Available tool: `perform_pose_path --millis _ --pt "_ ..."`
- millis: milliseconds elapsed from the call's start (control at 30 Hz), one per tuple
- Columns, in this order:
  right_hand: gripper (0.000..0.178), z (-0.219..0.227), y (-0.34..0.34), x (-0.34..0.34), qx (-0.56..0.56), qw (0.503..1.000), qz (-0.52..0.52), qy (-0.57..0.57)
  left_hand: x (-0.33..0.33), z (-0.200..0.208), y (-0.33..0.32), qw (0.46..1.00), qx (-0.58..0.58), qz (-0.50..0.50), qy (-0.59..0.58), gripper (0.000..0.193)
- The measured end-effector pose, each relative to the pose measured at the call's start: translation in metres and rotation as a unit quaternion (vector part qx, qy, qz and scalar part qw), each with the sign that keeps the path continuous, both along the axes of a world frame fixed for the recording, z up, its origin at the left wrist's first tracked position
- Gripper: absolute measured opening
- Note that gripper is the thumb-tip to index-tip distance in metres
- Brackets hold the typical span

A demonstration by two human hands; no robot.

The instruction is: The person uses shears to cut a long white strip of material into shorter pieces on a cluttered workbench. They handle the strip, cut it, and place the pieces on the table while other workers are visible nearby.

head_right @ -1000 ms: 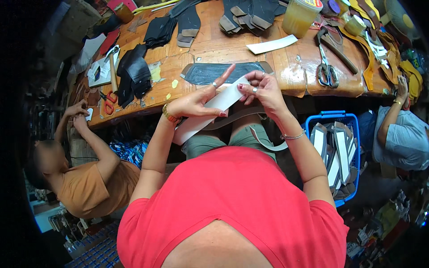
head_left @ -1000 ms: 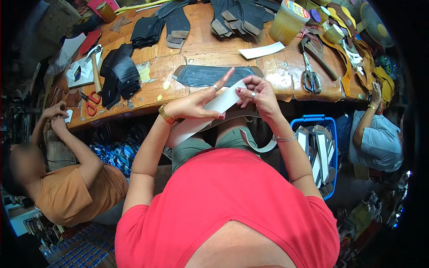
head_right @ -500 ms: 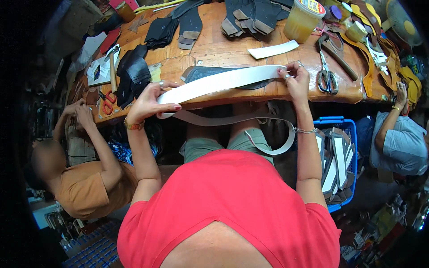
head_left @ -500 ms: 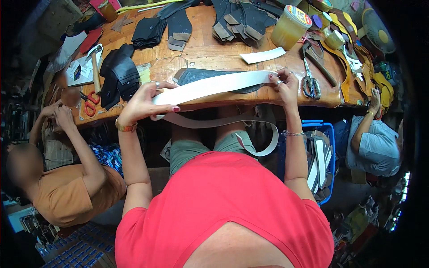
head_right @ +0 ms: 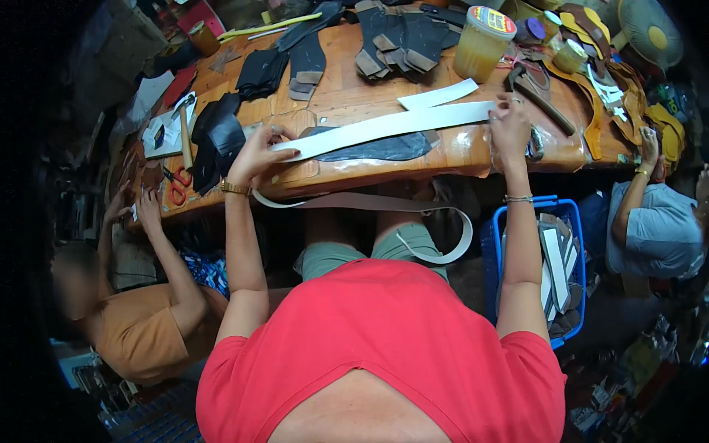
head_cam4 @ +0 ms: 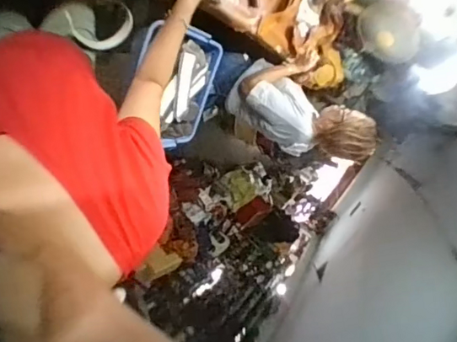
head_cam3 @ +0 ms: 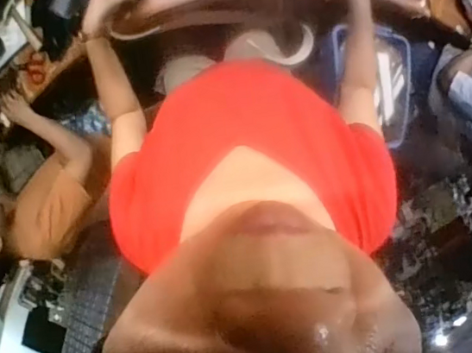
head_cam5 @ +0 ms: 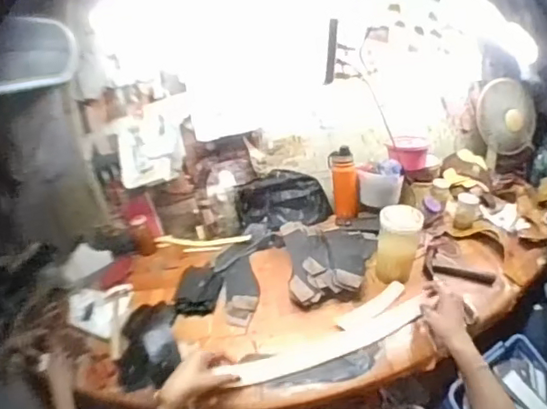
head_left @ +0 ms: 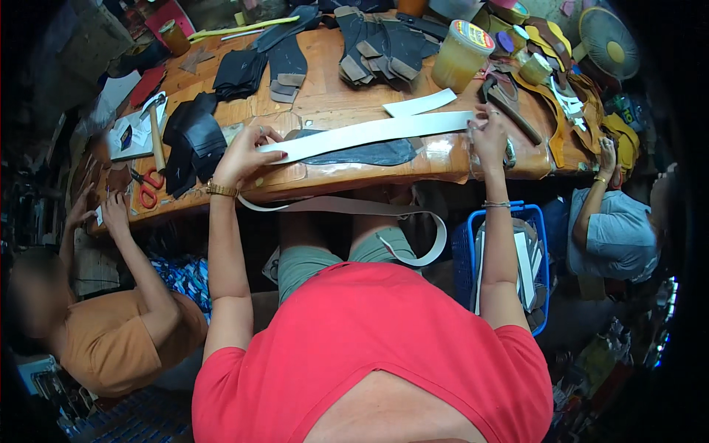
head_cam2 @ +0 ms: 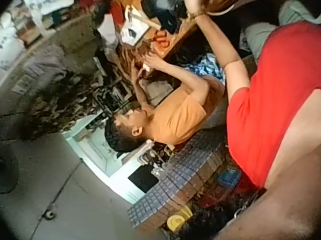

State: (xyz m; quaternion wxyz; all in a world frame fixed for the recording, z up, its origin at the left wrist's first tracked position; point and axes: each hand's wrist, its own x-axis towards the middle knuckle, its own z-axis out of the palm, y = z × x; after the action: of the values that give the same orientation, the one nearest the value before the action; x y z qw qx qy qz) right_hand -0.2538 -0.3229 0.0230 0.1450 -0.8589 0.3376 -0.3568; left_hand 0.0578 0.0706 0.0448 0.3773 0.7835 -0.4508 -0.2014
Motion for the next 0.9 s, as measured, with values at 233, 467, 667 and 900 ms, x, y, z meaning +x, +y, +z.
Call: perform_pose_path --millis 233,467,667,900 --pt "0.051 0.019 0.008 0.041 -0.119 0.977 0.15 0.095 -0.011 -0.001 -0.01 0.999 0.025 -0.02 0.028 0.027" --pt "0.055 0.02 0.007 0.099 -0.017 0.937 0.287 0.197 -0.009 -0.025 -0.02 0.999 -0.01 0.014 -0.046 0.048" --pt "0.025 0.04 0.002 0.117 -0.096 0.923 0.33 0.176 -0.034 -0.025 -0.025 0.97 -0.04 0.082 -0.226 0.059" --pt "0.013 0.101 0.011 0.185 -0.166 0.935 0.3 0.088 -0.044 -0.027 -0.034 0.952 -0.035 0.118 -0.279 0.067"
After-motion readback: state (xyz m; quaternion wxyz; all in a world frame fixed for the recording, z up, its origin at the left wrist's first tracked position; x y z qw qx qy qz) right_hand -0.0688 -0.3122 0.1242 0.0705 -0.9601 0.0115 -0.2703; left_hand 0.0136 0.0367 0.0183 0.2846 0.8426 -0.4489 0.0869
